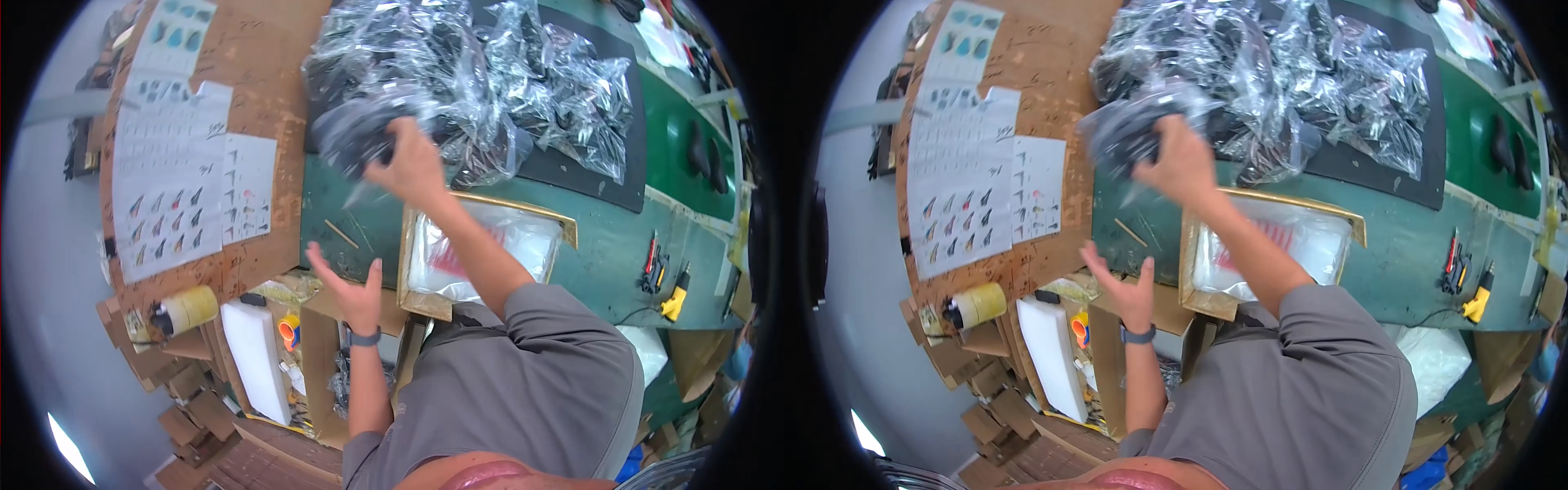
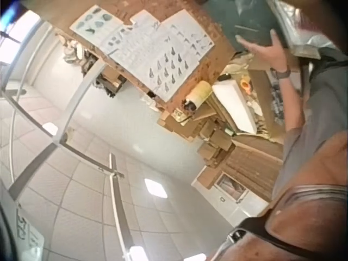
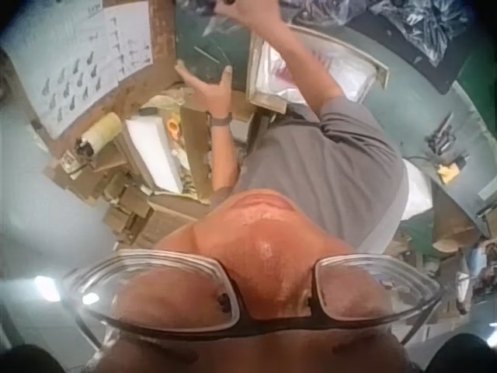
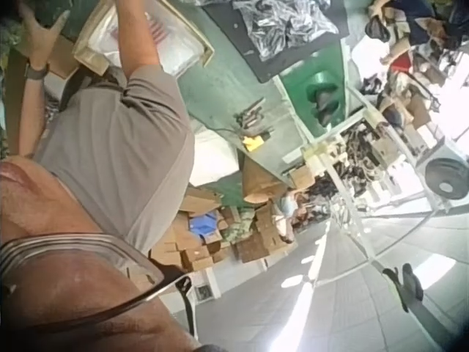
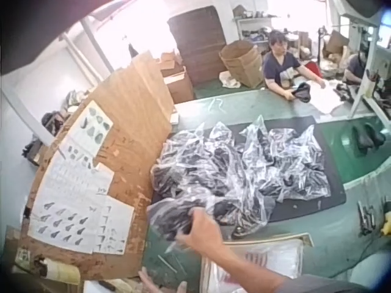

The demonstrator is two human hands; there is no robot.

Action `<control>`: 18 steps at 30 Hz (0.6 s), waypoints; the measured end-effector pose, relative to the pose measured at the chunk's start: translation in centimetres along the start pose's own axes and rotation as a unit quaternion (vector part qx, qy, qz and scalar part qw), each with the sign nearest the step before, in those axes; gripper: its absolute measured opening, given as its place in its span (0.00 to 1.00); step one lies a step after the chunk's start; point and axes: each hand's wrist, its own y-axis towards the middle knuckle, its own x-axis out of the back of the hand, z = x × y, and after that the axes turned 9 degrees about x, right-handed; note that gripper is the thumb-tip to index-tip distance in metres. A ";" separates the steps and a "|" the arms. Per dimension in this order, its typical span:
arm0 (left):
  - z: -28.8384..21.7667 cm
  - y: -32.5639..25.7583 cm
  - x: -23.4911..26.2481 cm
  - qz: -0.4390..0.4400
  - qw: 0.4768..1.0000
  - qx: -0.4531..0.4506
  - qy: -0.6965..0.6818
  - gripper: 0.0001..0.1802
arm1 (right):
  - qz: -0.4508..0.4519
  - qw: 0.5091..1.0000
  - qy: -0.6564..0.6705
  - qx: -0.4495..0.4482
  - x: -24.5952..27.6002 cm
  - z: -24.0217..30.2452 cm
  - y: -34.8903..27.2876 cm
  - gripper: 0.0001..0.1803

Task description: Packing bicycle seats into plastic bags and then into a cardboard box for shipping.

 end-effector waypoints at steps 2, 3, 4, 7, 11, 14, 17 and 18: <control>2.9 2.0 -0.4 0.085 0.993 0.065 0.050 0.55 | 0.094 0.979 0.145 0.104 3.2 5.3 -1.0 0.34; 6.4 2.5 0.0 0.185 0.971 0.136 0.071 0.54 | 0.195 0.934 0.254 0.157 5.5 6.9 -0.9 0.30; 5.9 2.2 0.3 0.072 0.991 0.117 0.007 0.52 | 0.195 0.932 0.262 0.158 7.7 7.1 0.4 0.30; 2.4 -0.5 0.6 -0.133 0.963 0.215 -0.093 0.48 | 0.101 0.945 0.222 0.218 8.9 0.7 5.7 0.13; 8.0 -10.8 8.0 0.040 0.875 0.361 -0.321 0.41 | -0.205 0.952 -0.226 0.005 5.7 -22.7 15.2 0.48; 11.4 -18.3 12.3 0.170 0.676 0.527 -0.486 0.40 | -0.041 0.956 -0.154 -0.245 2.0 -36.0 13.2 0.56; 9.9 -24.5 15.1 0.095 0.377 0.420 -0.820 0.42 | 0.110 0.941 -0.207 -0.245 -2.1 -34.1 12.1 0.55; 11.1 -25.7 15.5 0.127 0.358 0.353 -0.855 0.39 | 0.065 0.953 -0.258 -0.143 0.0 -37.9 12.1 0.44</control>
